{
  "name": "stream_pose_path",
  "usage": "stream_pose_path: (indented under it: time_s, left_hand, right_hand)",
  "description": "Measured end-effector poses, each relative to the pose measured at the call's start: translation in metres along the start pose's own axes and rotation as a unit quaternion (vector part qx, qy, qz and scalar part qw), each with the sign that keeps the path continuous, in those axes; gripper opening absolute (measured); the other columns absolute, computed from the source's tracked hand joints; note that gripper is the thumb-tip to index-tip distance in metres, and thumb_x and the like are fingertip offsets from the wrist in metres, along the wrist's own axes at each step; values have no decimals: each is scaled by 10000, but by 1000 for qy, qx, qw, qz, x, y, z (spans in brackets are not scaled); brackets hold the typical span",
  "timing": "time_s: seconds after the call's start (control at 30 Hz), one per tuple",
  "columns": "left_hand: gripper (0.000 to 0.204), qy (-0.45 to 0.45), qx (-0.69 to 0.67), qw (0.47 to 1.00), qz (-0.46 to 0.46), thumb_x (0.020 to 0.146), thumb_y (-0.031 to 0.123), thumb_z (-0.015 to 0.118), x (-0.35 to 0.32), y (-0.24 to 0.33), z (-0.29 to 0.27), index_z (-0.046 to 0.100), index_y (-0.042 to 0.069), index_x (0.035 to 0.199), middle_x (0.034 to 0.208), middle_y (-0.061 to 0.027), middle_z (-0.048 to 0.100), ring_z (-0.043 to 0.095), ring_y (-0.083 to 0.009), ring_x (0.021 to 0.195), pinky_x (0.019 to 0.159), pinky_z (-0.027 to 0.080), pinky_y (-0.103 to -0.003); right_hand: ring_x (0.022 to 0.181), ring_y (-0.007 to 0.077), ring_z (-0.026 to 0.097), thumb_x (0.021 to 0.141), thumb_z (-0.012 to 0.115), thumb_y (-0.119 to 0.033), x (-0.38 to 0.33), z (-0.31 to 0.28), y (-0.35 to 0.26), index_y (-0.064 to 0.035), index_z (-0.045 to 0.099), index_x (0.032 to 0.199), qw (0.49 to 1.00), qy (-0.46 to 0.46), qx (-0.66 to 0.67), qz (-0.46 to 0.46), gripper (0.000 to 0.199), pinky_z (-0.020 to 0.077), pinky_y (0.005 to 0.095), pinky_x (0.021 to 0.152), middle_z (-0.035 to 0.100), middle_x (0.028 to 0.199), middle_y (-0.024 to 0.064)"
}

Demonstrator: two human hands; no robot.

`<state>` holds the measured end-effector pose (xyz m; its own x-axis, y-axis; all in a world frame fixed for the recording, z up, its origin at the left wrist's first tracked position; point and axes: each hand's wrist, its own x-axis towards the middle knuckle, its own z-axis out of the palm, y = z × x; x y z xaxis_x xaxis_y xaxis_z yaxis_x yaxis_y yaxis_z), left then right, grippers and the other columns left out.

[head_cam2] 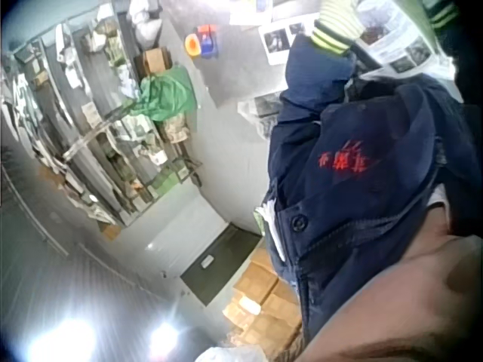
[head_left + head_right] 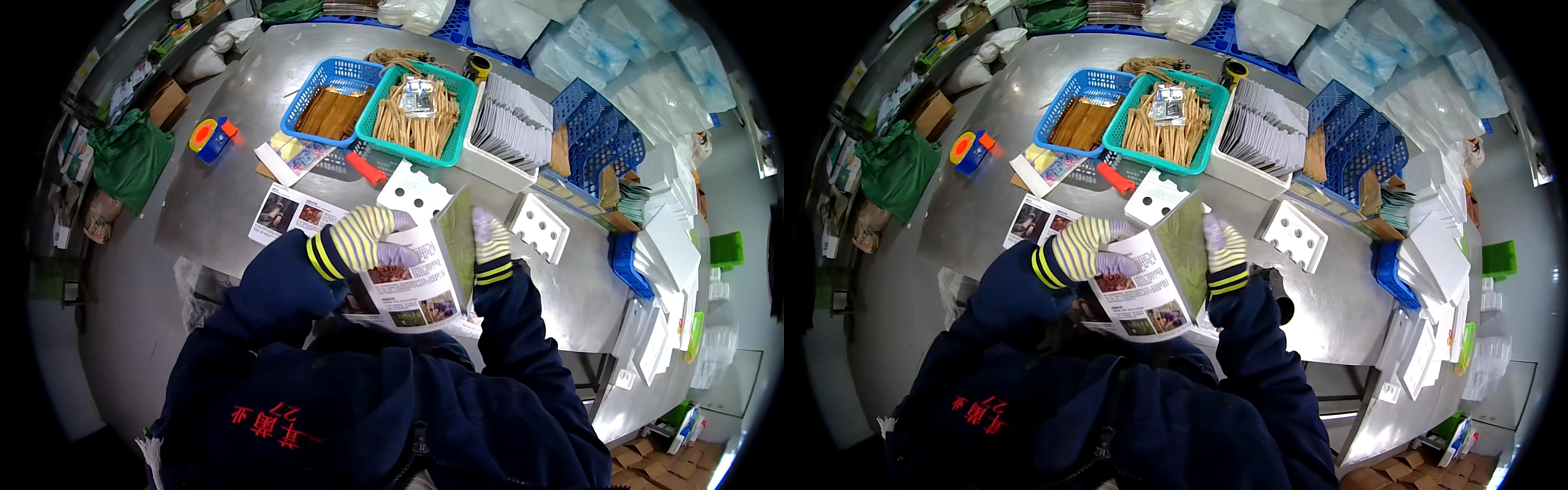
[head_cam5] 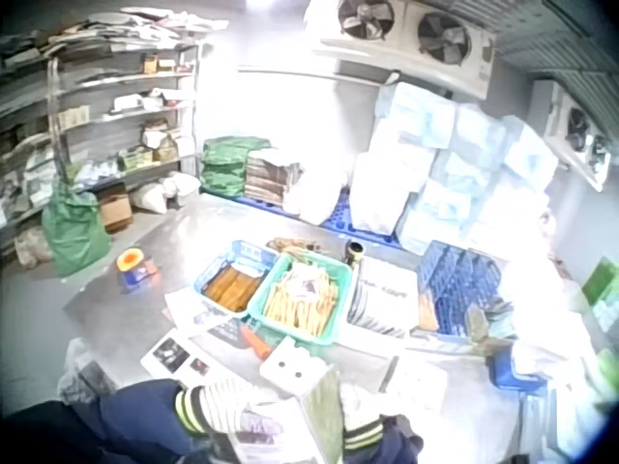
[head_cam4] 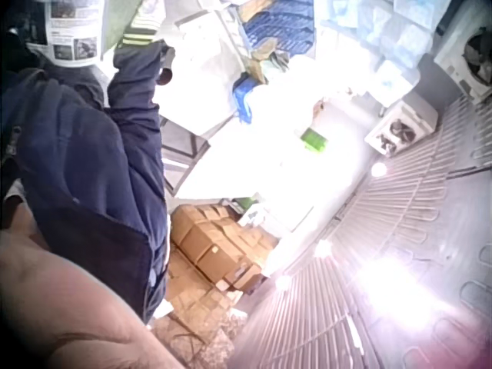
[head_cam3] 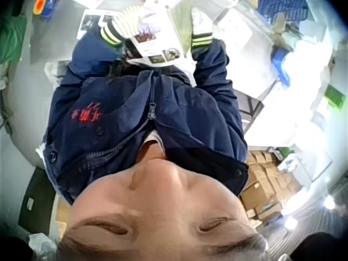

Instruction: The person inserts green mesh sheets into white booklets by hand and stacks them on a metal table.

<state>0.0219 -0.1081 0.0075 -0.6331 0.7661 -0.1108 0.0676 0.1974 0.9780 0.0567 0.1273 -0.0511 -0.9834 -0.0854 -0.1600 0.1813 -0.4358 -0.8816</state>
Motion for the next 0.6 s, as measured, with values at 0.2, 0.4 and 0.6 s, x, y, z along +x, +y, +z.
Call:
stream_pose_path:
  time_s: [0.2, 0.4, 0.6]
  left_hand:
    - [824, 78, 90, 992, 49, 585, 323, 852, 14, -2, 16, 457, 12, 1238, 1258, -165, 459, 516, -218, 1090, 860, 439, -315]
    - [553, 46, 40, 996, -65, 708, 350, 770, 0, -6, -6, 583, -13, 1082, 924, -74, 669, 613, -132, 863, 792, 468, -280]
    - [478, 124, 98, 987, -8, 728, 385, 734, 10, 0, -5, 624, 5, 996, 821, -140, 659, 635, -220, 758, 702, 477, -305]
  right_hand:
    - [1056, 259, 557, 935, 449, -354, -45, 33, 100, 15, 450, 1232, 793, -132, 452, 385, 473, 475, 381, 886, 543, 1178, 179]
    - [1123, 275, 519, 931, 458, -337, -34, 51, 28, 1, 382, 1312, 809, -228, 423, 338, 514, 445, 398, 933, 502, 1243, 173]
    - [848, 97, 577, 858, 628, -197, -29, 27, 0, -60, 556, 1189, 932, -179, -244, 199, 366, 487, 279, 727, 635, 992, 34]
